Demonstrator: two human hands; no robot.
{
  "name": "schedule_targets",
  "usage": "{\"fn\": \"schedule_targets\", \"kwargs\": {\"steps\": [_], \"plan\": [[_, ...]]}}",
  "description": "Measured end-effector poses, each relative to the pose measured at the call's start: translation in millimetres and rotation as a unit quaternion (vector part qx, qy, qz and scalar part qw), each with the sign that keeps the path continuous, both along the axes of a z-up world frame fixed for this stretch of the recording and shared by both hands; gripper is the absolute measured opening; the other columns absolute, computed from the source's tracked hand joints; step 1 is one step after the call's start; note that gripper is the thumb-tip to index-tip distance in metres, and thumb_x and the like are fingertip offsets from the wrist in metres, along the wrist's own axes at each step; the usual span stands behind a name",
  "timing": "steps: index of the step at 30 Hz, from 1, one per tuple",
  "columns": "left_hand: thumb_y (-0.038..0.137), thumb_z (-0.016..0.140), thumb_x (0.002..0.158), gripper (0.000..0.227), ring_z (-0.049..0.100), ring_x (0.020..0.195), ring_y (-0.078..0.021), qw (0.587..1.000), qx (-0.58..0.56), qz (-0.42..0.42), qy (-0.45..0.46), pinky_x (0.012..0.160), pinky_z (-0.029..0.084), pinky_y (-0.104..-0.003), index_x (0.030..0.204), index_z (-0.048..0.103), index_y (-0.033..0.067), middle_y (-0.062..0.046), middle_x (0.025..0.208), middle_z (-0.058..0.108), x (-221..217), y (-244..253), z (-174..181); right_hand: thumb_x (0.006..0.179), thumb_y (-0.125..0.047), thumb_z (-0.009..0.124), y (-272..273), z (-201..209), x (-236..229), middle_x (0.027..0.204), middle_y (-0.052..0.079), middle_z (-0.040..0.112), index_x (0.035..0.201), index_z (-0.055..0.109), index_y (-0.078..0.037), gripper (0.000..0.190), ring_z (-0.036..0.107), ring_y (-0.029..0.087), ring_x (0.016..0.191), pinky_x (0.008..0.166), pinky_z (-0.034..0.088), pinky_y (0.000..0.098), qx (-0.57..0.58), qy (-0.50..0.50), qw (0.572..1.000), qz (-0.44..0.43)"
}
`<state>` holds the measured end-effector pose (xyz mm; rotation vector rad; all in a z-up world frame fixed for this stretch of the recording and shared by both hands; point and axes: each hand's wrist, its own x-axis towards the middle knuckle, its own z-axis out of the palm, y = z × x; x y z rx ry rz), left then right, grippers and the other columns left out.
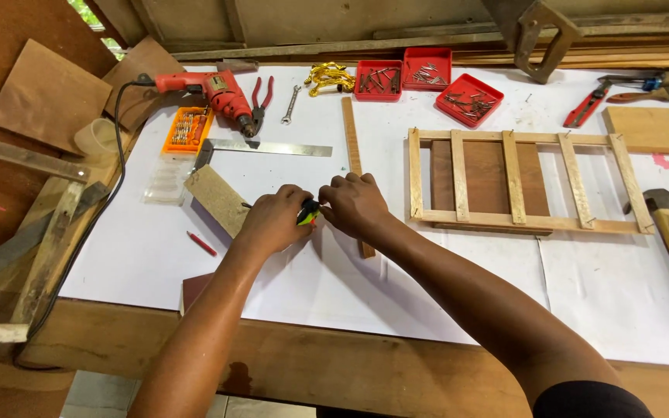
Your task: The person assembles a small wooden lattice frame on a workbench. They measure a wooden strip with a tape measure, position thin wood slats across a rectangular frame, and hammer nails to fasten the slats. They then sand a wooden strip with sandpaper and fit it against the frame.
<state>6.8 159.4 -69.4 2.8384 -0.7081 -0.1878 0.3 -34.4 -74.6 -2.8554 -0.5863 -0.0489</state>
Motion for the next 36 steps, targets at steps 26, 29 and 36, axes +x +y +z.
{"fn": "schedule_targets", "kwargs": {"steps": [26, 29, 36], "plan": [[0.032, 0.074, 0.091, 0.035, 0.071, 0.101, -0.0211, 0.964, -0.146, -0.157, -0.16, 0.1, 0.044, -0.049, 0.122, 0.073, 0.0179, -0.003, 0.114, 0.076, 80, -281, 50, 0.086, -0.028, 0.076, -295, 46, 12, 0.099, 0.003, 0.071, 0.103, 0.077, -0.021, 0.018, 0.065, 0.027, 0.096, 0.085, 0.047, 0.0467, 0.003, -0.179, 0.975, -0.129], [0.033, 0.074, 0.091, 0.03, 0.072, 0.089, -0.0234, 0.96, -0.148, -0.157, -0.18, 0.088, 0.048, -0.048, 0.116, 0.076, 0.017, -0.004, 0.104, 0.076, 119, -308, 57, 0.086, -0.029, 0.077, -318, 44, 56, 0.098, 0.004, 0.072, 0.102, 0.077, -0.018, 0.019, 0.066, 0.028, 0.095, 0.082, 0.047, 0.0479, -0.016, -0.191, 0.972, -0.139], [0.026, 0.073, 0.09, 0.01, 0.071, 0.079, -0.0298, 0.971, -0.062, -0.15, -0.174, 0.084, 0.049, -0.05, 0.09, 0.082, 0.02, -0.008, 0.084, 0.076, 205, -353, 13, 0.087, -0.02, 0.074, -352, 24, 150, 0.092, 0.005, 0.073, 0.093, 0.081, -0.022, 0.009, 0.067, 0.027, 0.098, 0.08, 0.046, 0.0468, -0.04, -0.186, 0.974, -0.121]]}}
